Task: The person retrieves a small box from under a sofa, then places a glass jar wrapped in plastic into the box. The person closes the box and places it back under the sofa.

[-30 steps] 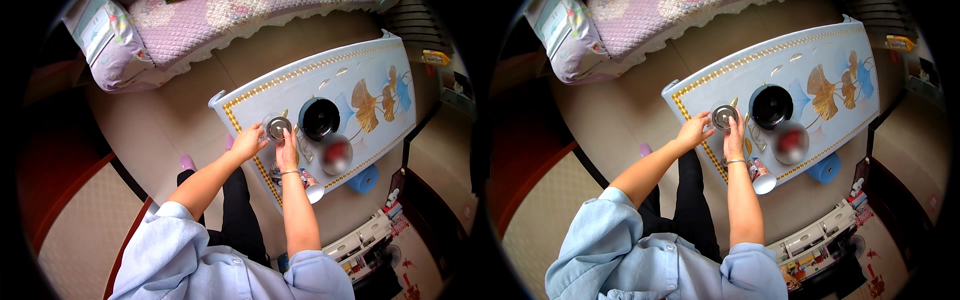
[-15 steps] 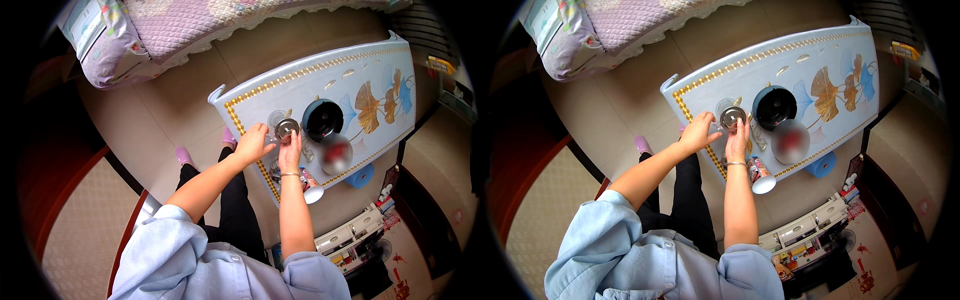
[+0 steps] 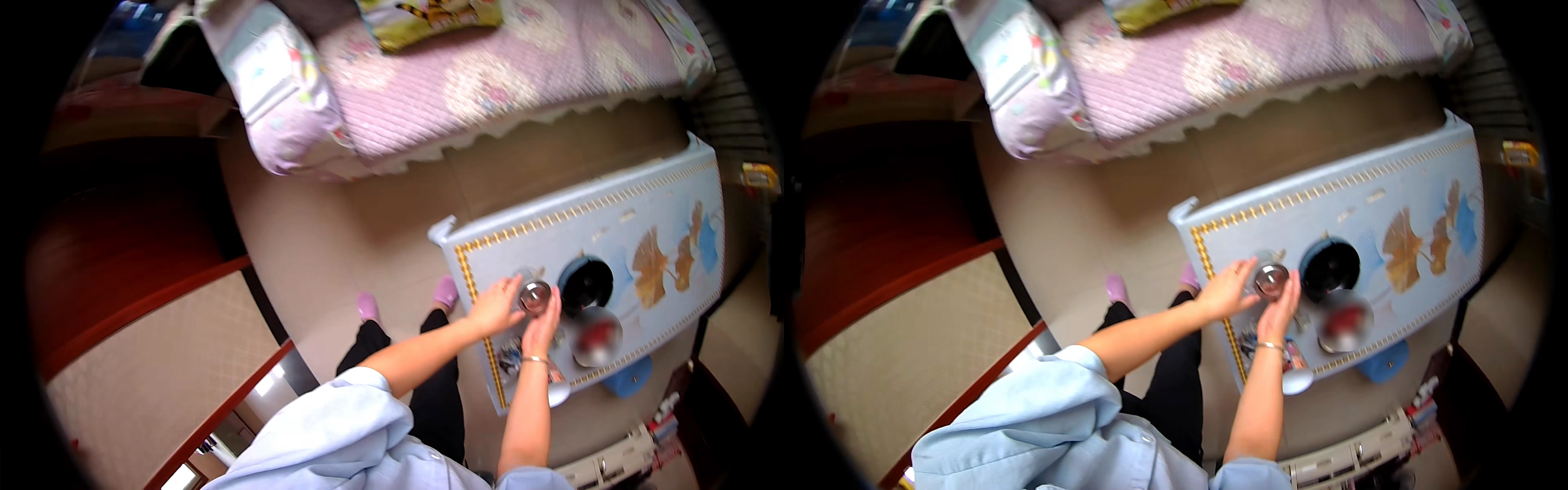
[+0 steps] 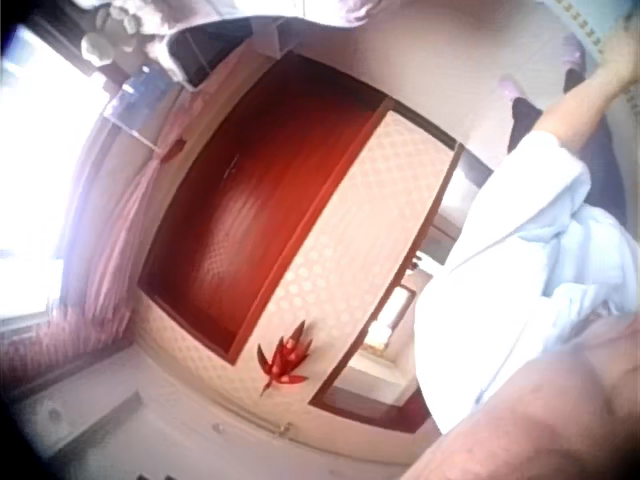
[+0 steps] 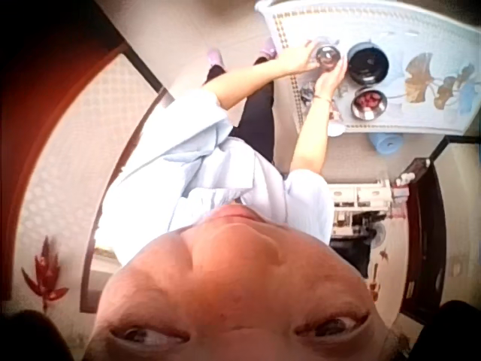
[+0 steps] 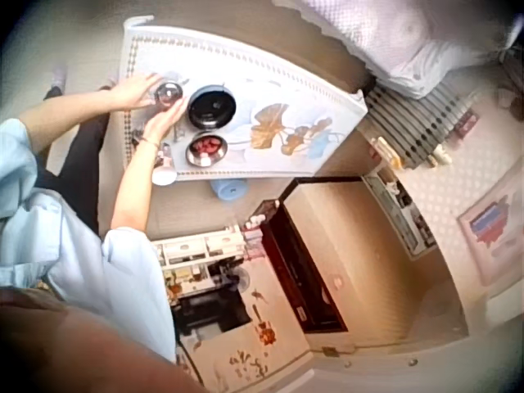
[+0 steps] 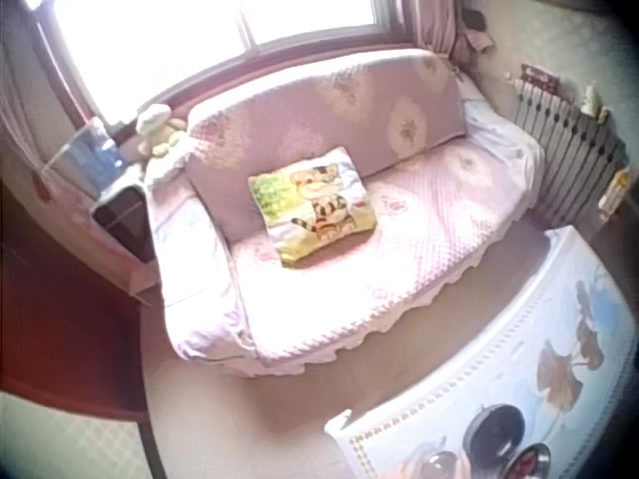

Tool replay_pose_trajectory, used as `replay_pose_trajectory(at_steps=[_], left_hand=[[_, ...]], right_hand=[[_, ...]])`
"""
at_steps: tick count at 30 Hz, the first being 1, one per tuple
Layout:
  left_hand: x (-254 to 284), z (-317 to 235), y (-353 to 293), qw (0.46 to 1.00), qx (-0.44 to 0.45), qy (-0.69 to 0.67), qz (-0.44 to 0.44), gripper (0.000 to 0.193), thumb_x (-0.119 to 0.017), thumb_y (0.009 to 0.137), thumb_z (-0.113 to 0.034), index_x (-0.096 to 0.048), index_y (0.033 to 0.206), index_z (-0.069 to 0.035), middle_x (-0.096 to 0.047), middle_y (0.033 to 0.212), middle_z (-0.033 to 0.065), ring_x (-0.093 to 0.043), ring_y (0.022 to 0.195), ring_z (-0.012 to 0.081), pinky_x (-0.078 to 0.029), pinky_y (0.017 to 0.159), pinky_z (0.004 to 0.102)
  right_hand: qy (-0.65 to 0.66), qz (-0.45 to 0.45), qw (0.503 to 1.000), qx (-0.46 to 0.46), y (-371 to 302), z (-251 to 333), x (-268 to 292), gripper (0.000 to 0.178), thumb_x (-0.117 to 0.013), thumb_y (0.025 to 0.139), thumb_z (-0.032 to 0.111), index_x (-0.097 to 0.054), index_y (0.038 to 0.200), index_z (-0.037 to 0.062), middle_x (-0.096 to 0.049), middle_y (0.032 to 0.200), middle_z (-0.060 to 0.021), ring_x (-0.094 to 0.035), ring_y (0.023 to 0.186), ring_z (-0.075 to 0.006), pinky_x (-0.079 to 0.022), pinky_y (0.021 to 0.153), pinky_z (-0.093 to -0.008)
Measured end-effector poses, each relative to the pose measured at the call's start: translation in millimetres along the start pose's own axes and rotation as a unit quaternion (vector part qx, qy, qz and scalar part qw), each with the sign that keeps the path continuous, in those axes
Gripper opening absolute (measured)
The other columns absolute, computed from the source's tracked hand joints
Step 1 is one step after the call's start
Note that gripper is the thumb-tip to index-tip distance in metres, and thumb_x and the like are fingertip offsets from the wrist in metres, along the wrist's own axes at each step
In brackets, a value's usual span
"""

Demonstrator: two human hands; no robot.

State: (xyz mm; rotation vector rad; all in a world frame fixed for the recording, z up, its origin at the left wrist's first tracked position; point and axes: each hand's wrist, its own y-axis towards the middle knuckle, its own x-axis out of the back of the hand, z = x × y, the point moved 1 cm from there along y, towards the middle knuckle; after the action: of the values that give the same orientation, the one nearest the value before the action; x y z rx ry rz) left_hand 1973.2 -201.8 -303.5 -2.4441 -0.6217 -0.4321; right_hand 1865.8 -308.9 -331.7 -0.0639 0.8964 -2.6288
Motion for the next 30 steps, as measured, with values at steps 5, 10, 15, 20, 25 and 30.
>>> replay_pose_trajectory(at_steps=[5, 10, 15, 20, 25, 30], left_hand=[[23.3, -16.8, -18.1, 0.999, -0.004, 0.038, 0.015, 0.080, -0.068, 0.079, -0.030, -0.026, 0.142, -0.003, -0.038, 0.137, 0.0265, -0.045, 0.120, 0.0407, -0.041, 0.099, 0.0429], [58.6, -22.1, -44.3, 0.999, -0.037, 0.029, -0.006, 0.078, -0.065, 0.082, -0.032, -0.023, 0.143, -0.007, -0.035, 0.140, 0.0246, -0.042, 0.123, 0.0403, -0.039, 0.101, 0.0452], [144.2, -36.1, -92.8, 0.996, -0.077, -0.009, -0.043, 0.071, -0.059, 0.087, -0.034, -0.025, 0.143, -0.007, -0.032, 0.142, 0.0225, -0.037, 0.128, 0.0396, -0.035, 0.104, 0.0439], [234.8, -5.6, -150.9, 0.986, -0.084, -0.070, -0.129, 0.066, -0.058, 0.089, -0.033, -0.030, 0.141, -0.004, -0.034, 0.141, 0.0221, -0.034, 0.131, 0.0371, -0.031, 0.108, 0.0415], [336.1, 68.4, -228.8, 0.964, -0.043, -0.131, -0.227, 0.064, -0.058, 0.089, -0.033, -0.033, 0.139, -0.002, -0.038, 0.140, 0.0208, -0.034, 0.132, 0.0334, -0.029, 0.109, 0.0396], [448.1, 154.0, -275.1, 0.928, -0.025, -0.172, -0.330, 0.057, -0.058, 0.088, -0.028, -0.041, 0.133, 0.002, -0.042, 0.136, 0.0220, -0.040, 0.127, 0.0349, -0.032, 0.107, 0.0399]], right_hand=[[-0.028, -0.036, 0.999, 0.001, -35.4, 20.2, -1.5, 0.053, -0.039, 0.098, 0.031, -0.029, 0.143, 0.0049, -0.024, 0.151, -0.0113, -0.021, 0.140, -0.0228, -0.015, 0.113, -0.0405], [-0.132, -0.067, 0.982, 0.117, -86.0, 60.7, -14.2, 0.051, -0.038, 0.098, 0.026, -0.029, 0.143, 0.0037, -0.025, 0.151, -0.0097, -0.023, 0.139, -0.0232, -0.017, 0.112, -0.0377], [-0.134, 0.057, 0.971, 0.189, -155.4, 116.3, -92.2, 0.052, -0.038, 0.096, 0.017, -0.024, 0.144, 0.0019, -0.025, 0.150, -0.0123, -0.023, 0.139, -0.0241, -0.016, 0.113, -0.0375], [-0.088, 0.179, 0.971, 0.133, -196.8, 83.6, -194.9, 0.052, -0.044, 0.092, 0.011, -0.029, 0.141, 0.0018, -0.030, 0.147, -0.0137, -0.026, 0.137, -0.0241, -0.017, 0.112, -0.0375], [-0.031, 0.280, 0.960, 0.001, -269.5, 33.0, -334.3, 0.048, -0.049, 0.093, 0.018, -0.035, 0.138, 0.0066, -0.039, 0.140, -0.0100, -0.038, 0.130, -0.0209, -0.030, 0.106, -0.0366], [0.004, 0.335, 0.940, -0.059, -330.9, -25.1, -476.7, 0.046, -0.049, 0.095, 0.021, -0.038, 0.136, 0.0047, -0.043, 0.136, -0.0110, -0.042, 0.126, -0.0214, -0.036, 0.101, -0.0347]])
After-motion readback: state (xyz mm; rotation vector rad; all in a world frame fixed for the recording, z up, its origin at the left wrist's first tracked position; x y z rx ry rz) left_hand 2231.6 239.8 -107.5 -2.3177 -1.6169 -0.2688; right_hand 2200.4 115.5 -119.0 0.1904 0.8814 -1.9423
